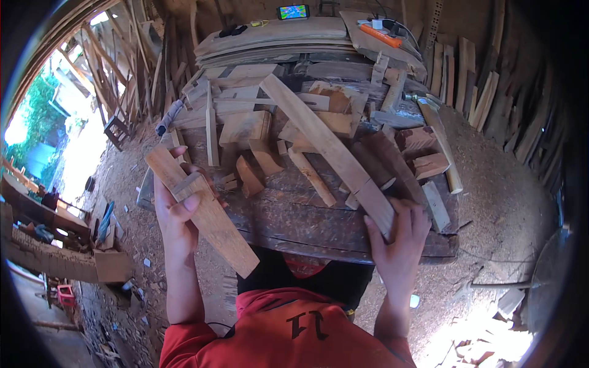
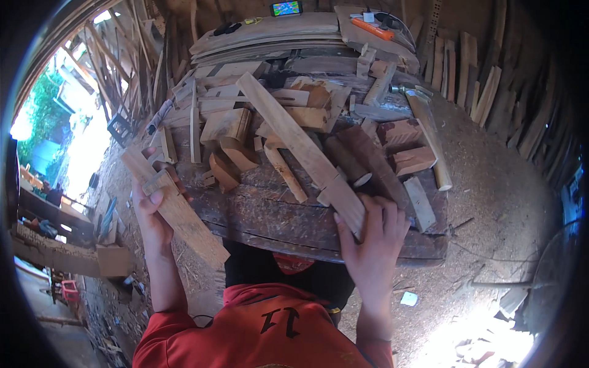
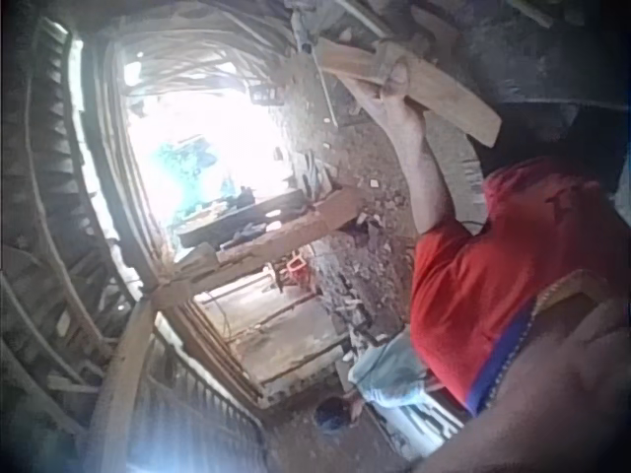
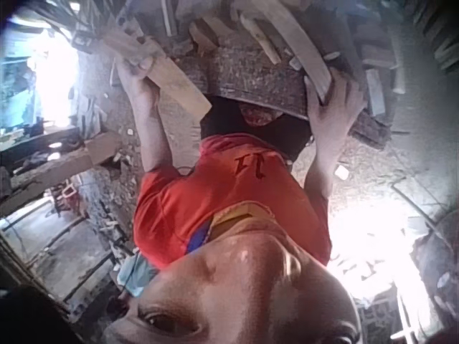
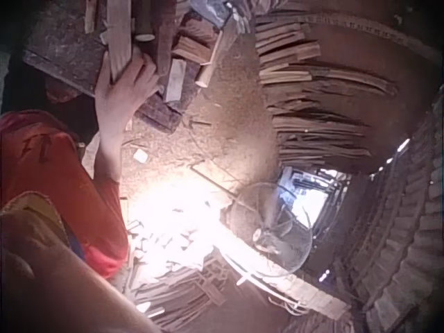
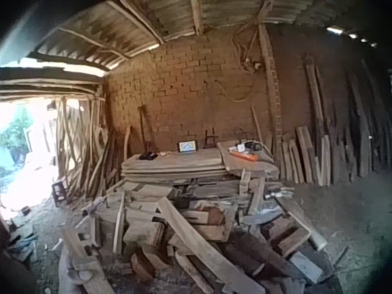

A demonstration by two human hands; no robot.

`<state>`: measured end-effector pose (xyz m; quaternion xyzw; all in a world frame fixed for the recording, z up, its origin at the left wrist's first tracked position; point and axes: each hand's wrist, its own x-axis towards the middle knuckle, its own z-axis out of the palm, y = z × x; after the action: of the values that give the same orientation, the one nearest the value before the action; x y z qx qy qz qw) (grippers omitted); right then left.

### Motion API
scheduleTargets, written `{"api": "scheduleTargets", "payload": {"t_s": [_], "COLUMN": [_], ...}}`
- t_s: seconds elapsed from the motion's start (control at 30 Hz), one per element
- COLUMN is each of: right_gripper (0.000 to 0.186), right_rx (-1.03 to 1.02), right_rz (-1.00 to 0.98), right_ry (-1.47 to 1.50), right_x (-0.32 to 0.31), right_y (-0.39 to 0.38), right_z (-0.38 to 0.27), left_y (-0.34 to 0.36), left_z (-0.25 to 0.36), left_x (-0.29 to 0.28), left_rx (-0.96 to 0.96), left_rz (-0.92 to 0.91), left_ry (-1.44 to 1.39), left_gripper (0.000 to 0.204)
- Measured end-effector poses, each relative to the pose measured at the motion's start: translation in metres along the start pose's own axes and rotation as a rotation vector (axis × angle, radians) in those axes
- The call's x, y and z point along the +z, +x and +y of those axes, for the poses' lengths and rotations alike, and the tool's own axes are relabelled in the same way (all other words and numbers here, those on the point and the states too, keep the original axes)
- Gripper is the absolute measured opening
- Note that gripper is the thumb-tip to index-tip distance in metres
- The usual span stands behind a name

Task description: The person saws into a piece of wood using a hand saw.

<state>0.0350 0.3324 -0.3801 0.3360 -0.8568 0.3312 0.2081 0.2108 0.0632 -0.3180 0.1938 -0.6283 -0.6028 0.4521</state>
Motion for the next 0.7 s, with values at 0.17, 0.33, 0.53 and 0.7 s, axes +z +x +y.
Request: {"api": "scheduleTargets", "payload": {"t_s": [0.17,0.33,0.53,0.7], "right_gripper": [0.046,0.049,0.046,0.047], "right_rx": [-0.033,-0.080,0.061,0.010], "right_rz": [-0.008,-0.041,-0.025,-0.016], "right_ry": [0.044,0.048,0.226,0.334], "right_x": [0.002,0.001,-0.002,-0.008], "right_y": [-0.002,-0.002,-0.008,-0.008], "right_z": [0.013,0.016,0.019,0.014], "left_y": [-0.006,-0.016,-0.038,-0.056], "left_z": [0.008,0.015,0.017,0.014], "left_x": [0.020,0.007,-0.042,-0.092], "left_rx": [0.023,0.085,0.116,0.129], "left_rz": [0.139,0.189,0.312,0.529], "left_ry": [0.053,0.031,0.087,0.173], "left_gripper": [0.088,0.085,0.087,0.092]}}
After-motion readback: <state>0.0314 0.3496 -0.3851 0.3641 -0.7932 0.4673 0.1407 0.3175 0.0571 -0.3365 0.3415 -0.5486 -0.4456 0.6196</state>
